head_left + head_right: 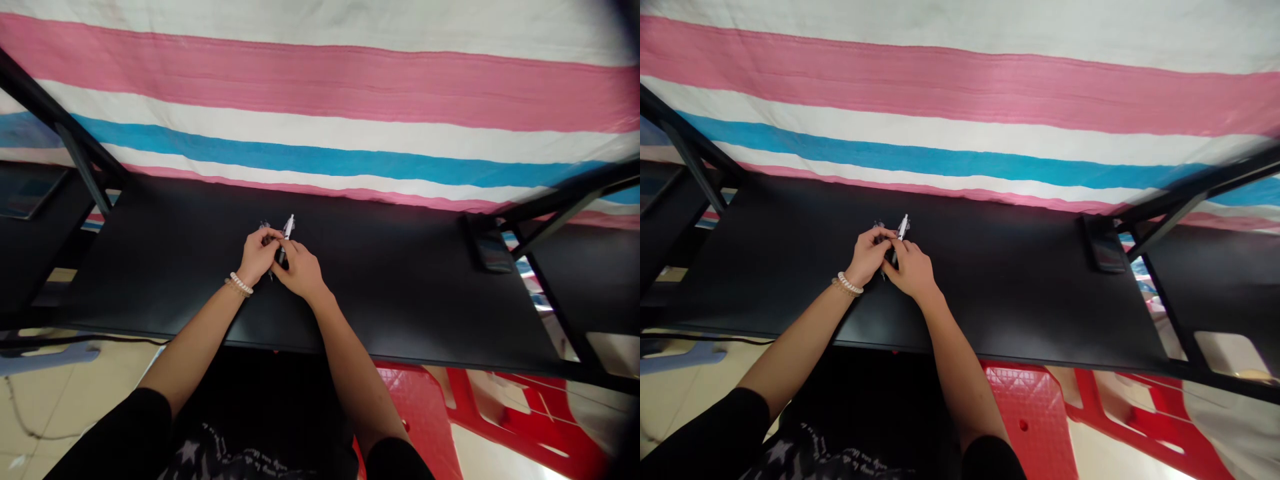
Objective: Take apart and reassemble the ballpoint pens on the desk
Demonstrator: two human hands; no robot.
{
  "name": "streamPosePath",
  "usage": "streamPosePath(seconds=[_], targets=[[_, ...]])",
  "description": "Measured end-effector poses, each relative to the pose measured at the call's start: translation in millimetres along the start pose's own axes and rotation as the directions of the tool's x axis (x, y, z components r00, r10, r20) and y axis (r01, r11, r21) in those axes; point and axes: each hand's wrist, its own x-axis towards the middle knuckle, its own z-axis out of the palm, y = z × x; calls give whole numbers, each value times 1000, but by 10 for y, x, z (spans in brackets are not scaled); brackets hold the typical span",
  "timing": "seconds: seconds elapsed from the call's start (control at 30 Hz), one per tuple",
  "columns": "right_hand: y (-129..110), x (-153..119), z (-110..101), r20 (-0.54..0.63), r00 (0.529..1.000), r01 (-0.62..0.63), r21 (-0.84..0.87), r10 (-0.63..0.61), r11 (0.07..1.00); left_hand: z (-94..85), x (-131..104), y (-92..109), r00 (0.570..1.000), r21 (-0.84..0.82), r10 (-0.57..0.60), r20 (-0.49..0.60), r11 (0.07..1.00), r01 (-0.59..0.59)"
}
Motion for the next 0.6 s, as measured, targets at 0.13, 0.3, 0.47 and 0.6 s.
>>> streamPosePath(seconds=[0.13, 0.3, 0.47, 0.6], targets=[[-7, 2, -7, 3, 1000, -6, -6, 6, 1000, 2, -2, 0, 1000, 3, 1, 5, 1000, -1], [-7, 2, -9, -1, 1000, -2, -2, 2, 1000, 2, 10, -23, 1000, -6, 11, 7, 1000, -11], [-12, 2, -11, -1, 1000, -6, 0, 6, 1000, -3, 5, -34, 1000, -3, 8, 10, 1000, -8], [-14, -2, -17, 2, 1000, -5, 2, 5, 1000, -4, 5, -34, 1000, 1, 15, 6, 1000, -15]])
